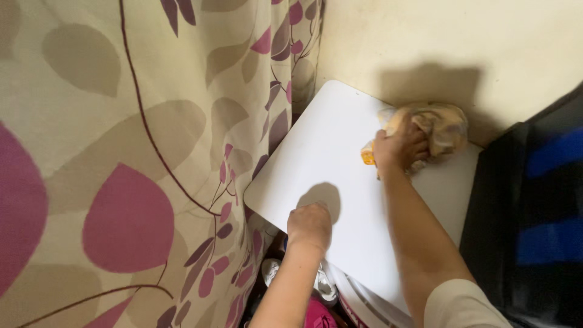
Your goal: The person wipes a white surface and a metal rack with a cloth, then cleans several pairs of shoes one by one. The person places the cleaned shoes into a clear plastic drawer.
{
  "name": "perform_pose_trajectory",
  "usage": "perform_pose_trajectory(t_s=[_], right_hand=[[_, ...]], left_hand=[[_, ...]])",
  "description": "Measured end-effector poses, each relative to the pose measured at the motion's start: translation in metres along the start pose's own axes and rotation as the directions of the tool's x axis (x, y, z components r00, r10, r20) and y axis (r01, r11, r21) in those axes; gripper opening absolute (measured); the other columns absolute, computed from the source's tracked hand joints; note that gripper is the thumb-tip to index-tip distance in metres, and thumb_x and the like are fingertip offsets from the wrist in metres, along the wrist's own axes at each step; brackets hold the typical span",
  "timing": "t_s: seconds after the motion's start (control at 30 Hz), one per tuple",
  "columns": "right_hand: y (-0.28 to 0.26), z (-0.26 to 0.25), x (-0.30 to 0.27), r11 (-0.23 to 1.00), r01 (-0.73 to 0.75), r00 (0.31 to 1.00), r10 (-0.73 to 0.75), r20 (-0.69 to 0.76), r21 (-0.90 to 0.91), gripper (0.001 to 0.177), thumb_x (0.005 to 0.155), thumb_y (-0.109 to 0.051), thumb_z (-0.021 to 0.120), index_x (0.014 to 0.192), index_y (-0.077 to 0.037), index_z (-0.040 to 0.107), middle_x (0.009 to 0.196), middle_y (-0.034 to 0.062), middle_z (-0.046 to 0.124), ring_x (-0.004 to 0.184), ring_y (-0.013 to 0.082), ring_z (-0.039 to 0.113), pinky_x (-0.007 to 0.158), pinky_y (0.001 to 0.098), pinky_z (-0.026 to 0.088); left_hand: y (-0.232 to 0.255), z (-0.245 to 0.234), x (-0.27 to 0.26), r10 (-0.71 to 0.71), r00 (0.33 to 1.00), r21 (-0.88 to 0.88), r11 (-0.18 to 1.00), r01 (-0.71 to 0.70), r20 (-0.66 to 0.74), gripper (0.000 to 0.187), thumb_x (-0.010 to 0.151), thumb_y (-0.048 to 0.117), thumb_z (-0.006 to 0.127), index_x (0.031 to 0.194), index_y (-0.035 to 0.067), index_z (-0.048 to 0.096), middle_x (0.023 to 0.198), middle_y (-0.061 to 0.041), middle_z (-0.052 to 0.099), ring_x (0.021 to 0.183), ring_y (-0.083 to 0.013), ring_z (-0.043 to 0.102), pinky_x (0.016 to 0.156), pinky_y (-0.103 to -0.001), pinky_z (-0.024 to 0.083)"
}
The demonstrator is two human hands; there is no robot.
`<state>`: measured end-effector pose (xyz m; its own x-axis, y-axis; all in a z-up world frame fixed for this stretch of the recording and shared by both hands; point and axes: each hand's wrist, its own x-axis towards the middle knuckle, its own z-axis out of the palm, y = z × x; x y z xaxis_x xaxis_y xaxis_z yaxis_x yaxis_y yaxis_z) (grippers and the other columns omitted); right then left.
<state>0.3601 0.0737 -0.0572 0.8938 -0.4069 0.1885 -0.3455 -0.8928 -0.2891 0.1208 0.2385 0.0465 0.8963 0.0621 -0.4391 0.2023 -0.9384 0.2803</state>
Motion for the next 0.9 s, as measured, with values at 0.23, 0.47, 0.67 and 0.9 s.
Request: perform_pose_trajectory(t_s=[0.23, 0.47, 0.67, 0.9], right_hand=[[-0.069, 0.042, 0.005, 0.990, 0.102, 0.995, -0.102, 0.002, 0.093, 0.083, 0.079, -0.039, 0.072, 0.155, -0.035, 0.040, 0.151, 0.0300, 0.031, 0.129, 0.0539, 0.032, 0.105, 0.0675, 0.023], [-0.101, 0.024, -0.001, 0.571, 0.417, 0.772, -0.633, 0.055, 0.707, 0.050, 0.079, -0.003, 0.073, 0.124, -0.026, 0.074, 0.144, 0.0063, 0.060, 0.140, 0.0291, 0.056, 0.123, 0.0365, 0.043], [-0.082, 0.016, 0.006, 0.794, 0.430, 0.884, -0.467, -0.020, 0.431, 0.053, 0.081, -0.010, 0.074, 0.131, -0.024, 0.068, 0.147, 0.0125, 0.048, 0.139, 0.0355, 0.041, 0.113, 0.0487, 0.032], [-0.104, 0.028, -0.026, 0.692, 0.611, 0.722, -0.687, 0.088, 0.386, 0.062, 0.079, -0.017, 0.076, 0.137, -0.035, 0.066, 0.142, 0.0122, 0.050, 0.134, 0.0362, 0.038, 0.111, 0.0575, 0.026]], left_hand=[[-0.004, 0.000, 0.001, 0.036, 0.998, -0.021, 0.999, -0.037, -0.051, 0.023, 0.093, 0.005, 0.058, 0.114, 0.007, 0.064, 0.101, -0.015, 0.075, 0.099, -0.0322, 0.072, 0.088, -0.042, 0.055], [-0.003, 0.007, -0.006, 0.035, 0.998, 0.045, 0.998, -0.033, -0.047, 0.026, 0.094, 0.009, 0.057, 0.120, 0.007, 0.062, 0.110, -0.016, 0.070, 0.105, -0.0311, 0.068, 0.087, -0.041, 0.054], [-0.010, 0.024, -0.009, 0.074, 0.987, 0.062, 0.996, -0.065, -0.143, 0.047, 0.094, 0.008, 0.052, 0.141, 0.005, 0.053, 0.130, -0.018, 0.064, 0.126, -0.0360, 0.057, 0.102, -0.041, 0.046], [-0.017, 0.050, -0.013, 0.083, 0.973, 0.059, 0.996, -0.072, -0.215, 0.060, 0.090, 0.007, 0.051, 0.149, 0.002, 0.040, 0.142, -0.019, 0.056, 0.137, -0.0325, 0.047, 0.116, -0.040, 0.031]])
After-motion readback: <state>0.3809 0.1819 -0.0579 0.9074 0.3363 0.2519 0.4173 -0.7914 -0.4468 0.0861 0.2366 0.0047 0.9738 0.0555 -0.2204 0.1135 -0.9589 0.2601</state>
